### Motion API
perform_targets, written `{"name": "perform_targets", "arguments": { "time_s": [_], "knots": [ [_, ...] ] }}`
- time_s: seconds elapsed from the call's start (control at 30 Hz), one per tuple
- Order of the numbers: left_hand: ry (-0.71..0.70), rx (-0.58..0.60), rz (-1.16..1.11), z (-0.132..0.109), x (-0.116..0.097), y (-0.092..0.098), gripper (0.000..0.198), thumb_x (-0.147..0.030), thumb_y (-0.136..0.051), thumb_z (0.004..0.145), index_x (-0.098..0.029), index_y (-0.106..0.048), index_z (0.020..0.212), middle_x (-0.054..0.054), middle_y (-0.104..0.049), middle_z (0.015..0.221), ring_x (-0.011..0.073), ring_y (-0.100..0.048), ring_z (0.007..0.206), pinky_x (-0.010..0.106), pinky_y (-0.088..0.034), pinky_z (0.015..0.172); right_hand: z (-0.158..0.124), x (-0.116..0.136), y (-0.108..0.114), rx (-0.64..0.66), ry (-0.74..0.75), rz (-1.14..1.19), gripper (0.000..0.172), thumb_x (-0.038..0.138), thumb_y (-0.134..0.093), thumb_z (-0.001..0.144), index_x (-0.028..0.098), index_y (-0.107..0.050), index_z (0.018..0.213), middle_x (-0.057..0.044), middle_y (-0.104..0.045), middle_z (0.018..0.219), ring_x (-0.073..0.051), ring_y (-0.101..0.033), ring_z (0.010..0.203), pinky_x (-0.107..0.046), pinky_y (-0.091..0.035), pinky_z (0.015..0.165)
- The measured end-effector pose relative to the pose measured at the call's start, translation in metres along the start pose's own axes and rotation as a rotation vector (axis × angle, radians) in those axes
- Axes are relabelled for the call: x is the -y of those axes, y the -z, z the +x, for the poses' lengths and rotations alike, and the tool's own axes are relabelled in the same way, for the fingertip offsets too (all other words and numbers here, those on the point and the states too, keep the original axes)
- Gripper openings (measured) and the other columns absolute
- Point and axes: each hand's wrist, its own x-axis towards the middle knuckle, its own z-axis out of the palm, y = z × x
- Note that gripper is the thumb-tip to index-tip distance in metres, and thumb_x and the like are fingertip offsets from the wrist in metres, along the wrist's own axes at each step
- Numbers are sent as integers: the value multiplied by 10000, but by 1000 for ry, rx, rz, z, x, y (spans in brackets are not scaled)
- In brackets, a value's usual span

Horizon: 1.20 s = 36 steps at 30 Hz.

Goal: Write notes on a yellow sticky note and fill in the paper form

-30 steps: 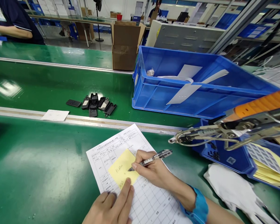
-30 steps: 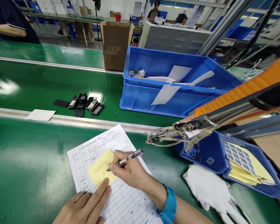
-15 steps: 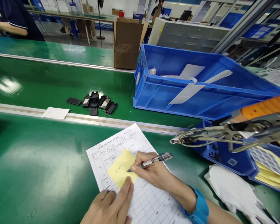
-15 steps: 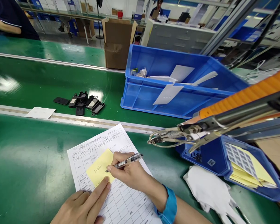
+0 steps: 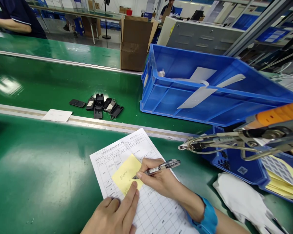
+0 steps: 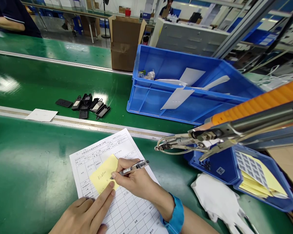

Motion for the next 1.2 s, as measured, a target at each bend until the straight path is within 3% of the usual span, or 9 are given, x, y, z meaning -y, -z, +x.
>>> {"name": "perform_targets", "arguments": {
  "time_s": [0.37, 0.57, 1.2],
  "knots": [
    [-19, 3, 4, -1, 1, -2, 520, -206, -485, 865, -65, -532, 1364, 169, -565, 1410, 149, -586, 604, 292, -486, 527, 0, -2, -1, 14, 12, -11, 255, 253, -595, 871, 202, -509, 636, 47, -489, 577, -100, -424, 540, -233, -311, 493],
    [-15, -16, -2, 0, 2, -2, 489, -172, -435, 871, -78, -566, 1333, 146, -586, 1394, 139, -582, 583, 285, -482, 509, 0, -1, 1, -68, -28, -41, 241, 204, -571, 814, 213, -455, 602, 73, -392, 530, -90, -325, 488, -238, -269, 466],
    [-16, 23, -6, -1, 0, -2, 503, -202, -452, 887, -92, -533, 1371, 117, -613, 1369, 134, -601, 578, 284, -510, 498, -1, -1, 0, -7, -12, -22, 260, 223, -590, 844, 207, -463, 618, 61, -439, 553, -90, -363, 513, -227, -282, 474]
  ]
}}
